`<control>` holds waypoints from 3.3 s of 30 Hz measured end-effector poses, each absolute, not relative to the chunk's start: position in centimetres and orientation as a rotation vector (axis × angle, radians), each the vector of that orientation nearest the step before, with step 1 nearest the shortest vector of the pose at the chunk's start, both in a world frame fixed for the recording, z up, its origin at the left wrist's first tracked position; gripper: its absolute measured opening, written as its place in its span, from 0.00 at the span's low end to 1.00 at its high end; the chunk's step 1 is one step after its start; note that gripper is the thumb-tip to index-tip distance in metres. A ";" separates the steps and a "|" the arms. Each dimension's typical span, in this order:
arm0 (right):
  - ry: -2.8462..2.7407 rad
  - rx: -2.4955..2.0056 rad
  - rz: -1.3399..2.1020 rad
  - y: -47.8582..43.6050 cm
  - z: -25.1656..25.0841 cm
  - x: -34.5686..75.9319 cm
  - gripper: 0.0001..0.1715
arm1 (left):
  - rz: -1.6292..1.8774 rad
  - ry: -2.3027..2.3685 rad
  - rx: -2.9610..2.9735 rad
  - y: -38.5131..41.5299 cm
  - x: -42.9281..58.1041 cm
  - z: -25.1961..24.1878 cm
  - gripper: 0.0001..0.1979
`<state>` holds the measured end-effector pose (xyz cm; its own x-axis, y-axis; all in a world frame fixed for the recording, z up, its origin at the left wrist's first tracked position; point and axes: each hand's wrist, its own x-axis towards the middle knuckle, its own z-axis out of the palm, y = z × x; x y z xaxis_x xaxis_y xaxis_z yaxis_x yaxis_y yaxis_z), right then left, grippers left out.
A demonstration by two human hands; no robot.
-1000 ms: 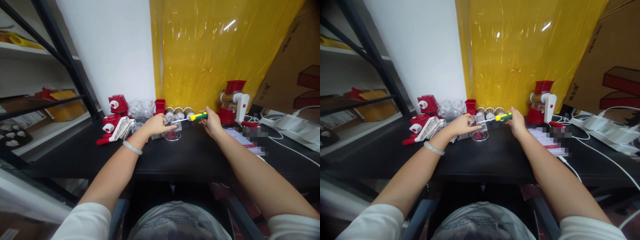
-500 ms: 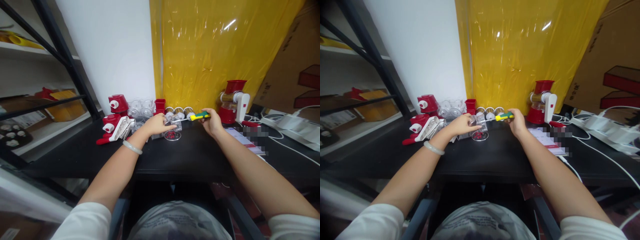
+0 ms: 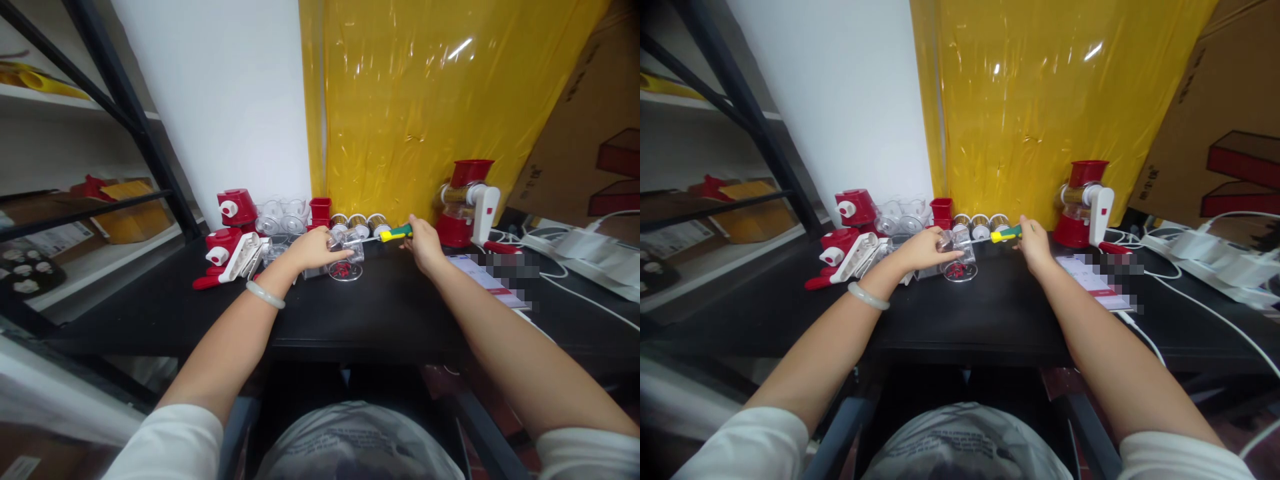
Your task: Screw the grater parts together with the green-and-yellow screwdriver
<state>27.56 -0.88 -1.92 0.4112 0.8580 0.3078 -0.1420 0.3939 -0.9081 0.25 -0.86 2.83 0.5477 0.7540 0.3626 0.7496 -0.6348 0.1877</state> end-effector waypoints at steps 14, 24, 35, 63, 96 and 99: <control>-0.718 -0.782 0.977 -1.8 -0.8 26.6 0.03 | 0.657 1.349 2.757 -0.7 0.2 2.7 0.29; -0.879 -1.014 0.739 -1.7 -1.1 26.8 0.25 | 0.659 1.358 2.738 -0.9 0.2 2.7 0.29; -0.756 -0.849 0.942 -1.7 -0.8 26.5 0.09 | 0.640 1.396 2.706 -1.3 0.3 3.0 0.27; -0.763 -0.924 0.938 -1.6 -0.9 26.7 0.27 | 0.696 1.355 2.718 -1.0 0.2 2.7 0.28; -0.739 -0.978 0.782 -2.3 -0.8 26.9 0.18 | 0.647 1.322 2.766 -0.9 0.3 2.6 0.30; -0.701 -0.975 0.814 -2.0 -0.7 26.8 0.13 | 0.665 1.338 2.746 -0.9 0.3 2.7 0.29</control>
